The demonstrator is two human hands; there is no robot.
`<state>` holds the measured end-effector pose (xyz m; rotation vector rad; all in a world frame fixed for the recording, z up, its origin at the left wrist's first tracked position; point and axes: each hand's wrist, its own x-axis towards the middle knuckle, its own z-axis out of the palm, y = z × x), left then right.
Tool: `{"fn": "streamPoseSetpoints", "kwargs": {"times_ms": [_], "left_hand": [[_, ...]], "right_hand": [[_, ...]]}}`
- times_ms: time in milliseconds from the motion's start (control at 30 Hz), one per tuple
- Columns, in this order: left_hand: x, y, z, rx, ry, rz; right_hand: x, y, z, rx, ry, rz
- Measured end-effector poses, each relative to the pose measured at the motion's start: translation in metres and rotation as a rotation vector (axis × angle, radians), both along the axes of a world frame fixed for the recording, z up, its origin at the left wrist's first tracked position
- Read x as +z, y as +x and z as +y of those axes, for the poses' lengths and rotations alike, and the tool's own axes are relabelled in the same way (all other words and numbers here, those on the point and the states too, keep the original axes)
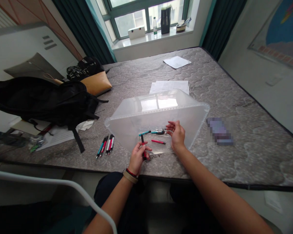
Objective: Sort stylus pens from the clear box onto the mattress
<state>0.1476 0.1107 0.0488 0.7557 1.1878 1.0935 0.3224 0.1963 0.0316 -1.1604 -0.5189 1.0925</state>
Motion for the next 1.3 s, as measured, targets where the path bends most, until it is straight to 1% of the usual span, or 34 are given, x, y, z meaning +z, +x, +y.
{"fn": "streamPoseSetpoints", "kwargs": {"times_ms": [100,200,267,300,400,500,633,767,933,1067,1300], "left_hand": [[0.000,0.002,-0.002,-0.003,-0.012,0.076],[0.001,0.006,-0.006,-0.071,-0.045,0.111],[0.001,0.008,-0.008,-0.128,-0.052,0.120],[0.002,0.008,-0.008,-0.137,-0.051,0.125],[0.002,0.008,-0.008,-0.091,-0.055,0.124],[0.004,0.007,-0.007,-0.041,-0.073,0.093],[0.007,0.005,-0.007,-0.027,-0.083,0.063],[0.008,0.005,-0.006,-0.028,-0.080,0.052],[0.004,0.003,-0.004,-0.009,0.002,0.127],[0.002,0.002,-0.003,0.001,0.050,0.193],[0.001,0.001,-0.004,-0.016,0.055,0.170]], "right_hand": [[-0.007,0.001,0.004,0.103,0.007,-0.231],[-0.015,0.004,0.007,0.187,0.029,-0.596],[-0.020,0.006,0.008,0.267,0.033,-0.844],[-0.022,0.007,0.007,0.311,0.033,-0.956],[-0.023,0.007,0.003,0.395,0.021,-1.242],[-0.021,0.006,-0.003,0.409,-0.026,-1.417],[-0.015,0.004,-0.006,0.441,-0.097,-1.518],[-0.013,0.002,-0.007,0.459,-0.113,-1.588],[-0.014,-0.003,-0.009,0.441,-0.122,-1.663],[-0.013,-0.004,-0.008,0.451,-0.117,-1.684],[-0.009,-0.004,-0.005,0.487,-0.119,-1.682]]}}
